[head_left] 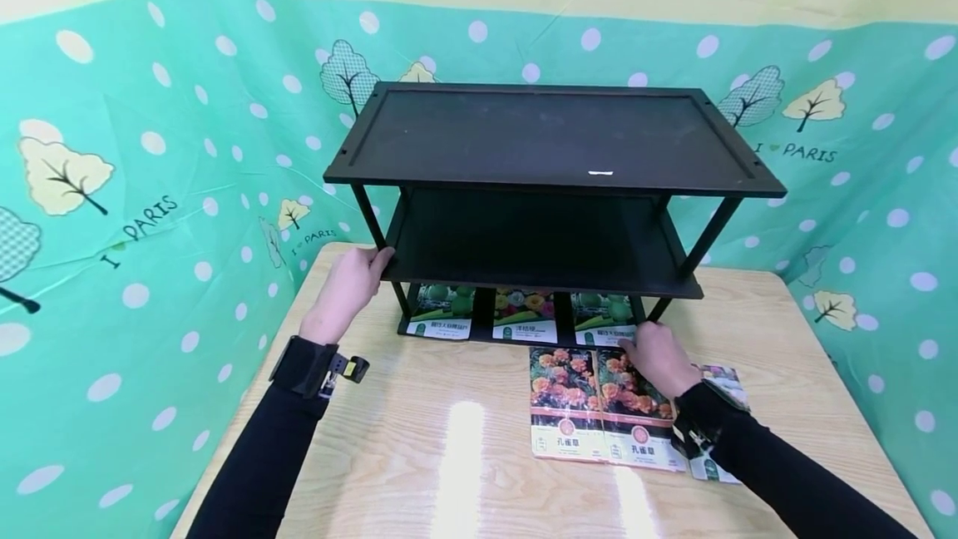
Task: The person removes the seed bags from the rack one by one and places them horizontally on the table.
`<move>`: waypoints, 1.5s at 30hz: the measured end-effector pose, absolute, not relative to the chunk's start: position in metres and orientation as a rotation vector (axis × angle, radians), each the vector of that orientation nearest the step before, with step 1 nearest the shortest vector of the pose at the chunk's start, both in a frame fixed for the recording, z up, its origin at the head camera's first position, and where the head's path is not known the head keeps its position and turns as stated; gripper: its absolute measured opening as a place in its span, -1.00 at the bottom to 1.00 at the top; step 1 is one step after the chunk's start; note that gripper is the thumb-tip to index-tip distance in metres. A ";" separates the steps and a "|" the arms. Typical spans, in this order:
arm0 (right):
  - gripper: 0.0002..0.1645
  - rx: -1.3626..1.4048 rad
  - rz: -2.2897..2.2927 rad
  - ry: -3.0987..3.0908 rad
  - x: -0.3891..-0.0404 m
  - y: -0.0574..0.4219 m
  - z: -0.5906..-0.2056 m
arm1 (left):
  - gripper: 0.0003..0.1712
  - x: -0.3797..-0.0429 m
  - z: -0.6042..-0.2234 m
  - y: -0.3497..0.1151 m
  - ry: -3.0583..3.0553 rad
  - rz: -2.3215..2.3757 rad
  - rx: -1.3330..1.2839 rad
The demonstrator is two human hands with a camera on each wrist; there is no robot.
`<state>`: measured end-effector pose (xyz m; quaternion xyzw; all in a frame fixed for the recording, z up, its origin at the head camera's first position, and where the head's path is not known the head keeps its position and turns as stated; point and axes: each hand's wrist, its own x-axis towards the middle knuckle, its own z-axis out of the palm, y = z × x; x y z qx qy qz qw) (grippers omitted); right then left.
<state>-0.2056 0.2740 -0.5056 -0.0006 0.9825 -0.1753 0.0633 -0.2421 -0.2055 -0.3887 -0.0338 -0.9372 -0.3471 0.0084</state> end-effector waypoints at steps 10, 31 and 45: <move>-0.62 0.151 -0.596 2.926 -0.208 0.272 -0.501 | -0.48 -0.242 -0.388 -0.205 -2.917 -1.100 -0.120; -0.52 0.120 -0.975 2.825 -0.202 0.287 -0.486 | -0.47 -0.243 -0.389 -0.207 -2.922 -1.069 -0.147; -0.63 0.269 -1.206 2.673 -0.181 0.276 -0.459 | -0.44 -0.241 -0.387 -0.206 -2.936 -1.090 -0.113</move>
